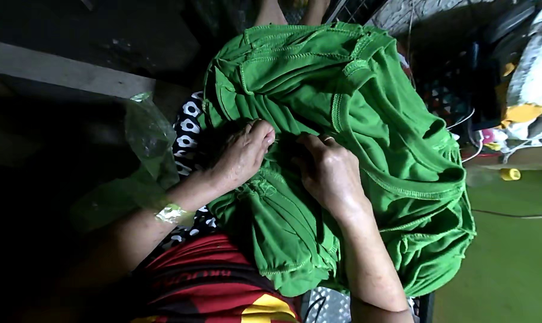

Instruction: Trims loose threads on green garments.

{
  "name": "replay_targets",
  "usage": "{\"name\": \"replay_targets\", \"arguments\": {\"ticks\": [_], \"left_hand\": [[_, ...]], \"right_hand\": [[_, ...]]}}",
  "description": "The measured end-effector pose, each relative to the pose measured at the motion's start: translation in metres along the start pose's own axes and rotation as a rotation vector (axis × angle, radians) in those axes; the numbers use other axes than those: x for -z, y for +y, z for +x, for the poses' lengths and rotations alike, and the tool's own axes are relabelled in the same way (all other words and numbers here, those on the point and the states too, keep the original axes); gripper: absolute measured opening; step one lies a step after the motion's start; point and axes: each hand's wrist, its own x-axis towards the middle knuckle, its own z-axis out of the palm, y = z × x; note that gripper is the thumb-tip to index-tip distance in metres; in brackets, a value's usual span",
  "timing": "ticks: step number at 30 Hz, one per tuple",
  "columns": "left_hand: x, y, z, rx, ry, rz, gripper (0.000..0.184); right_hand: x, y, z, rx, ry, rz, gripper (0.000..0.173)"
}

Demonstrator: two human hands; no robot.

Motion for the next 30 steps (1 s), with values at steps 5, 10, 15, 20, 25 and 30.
{"name": "replay_targets", "arguments": {"ticks": [5,10,15,20,25,30], "left_hand": [[-0.012,-0.003,-0.003,-0.113,0.172,0.058,0.014],[-0.011,-0.004,-0.002,-0.090,0.154,0.016,0.014],[-0.004,-0.011,0.001,0.006,0.067,-0.188,0.022],[-0.007,-0.011,0.002,-0.049,0.114,-0.169,0.020],[0.001,-0.007,0.001,0.010,0.095,-0.270,0.023],[0.054,0.002,-0.012,0.133,0.062,-0.443,0.027]], "right_hand": [[-0.003,-0.010,0.011,0.038,-0.036,-0.089,0.017],[-0.004,-0.010,0.014,0.065,-0.056,-0.122,0.013],[0.010,0.008,0.016,0.004,-0.183,0.071,0.023],[0.009,-0.002,0.019,0.025,-0.190,-0.012,0.021],[0.004,0.006,0.020,0.076,-0.158,0.088,0.018],[0.001,0.053,0.023,0.035,-0.171,0.699,0.019]]}}
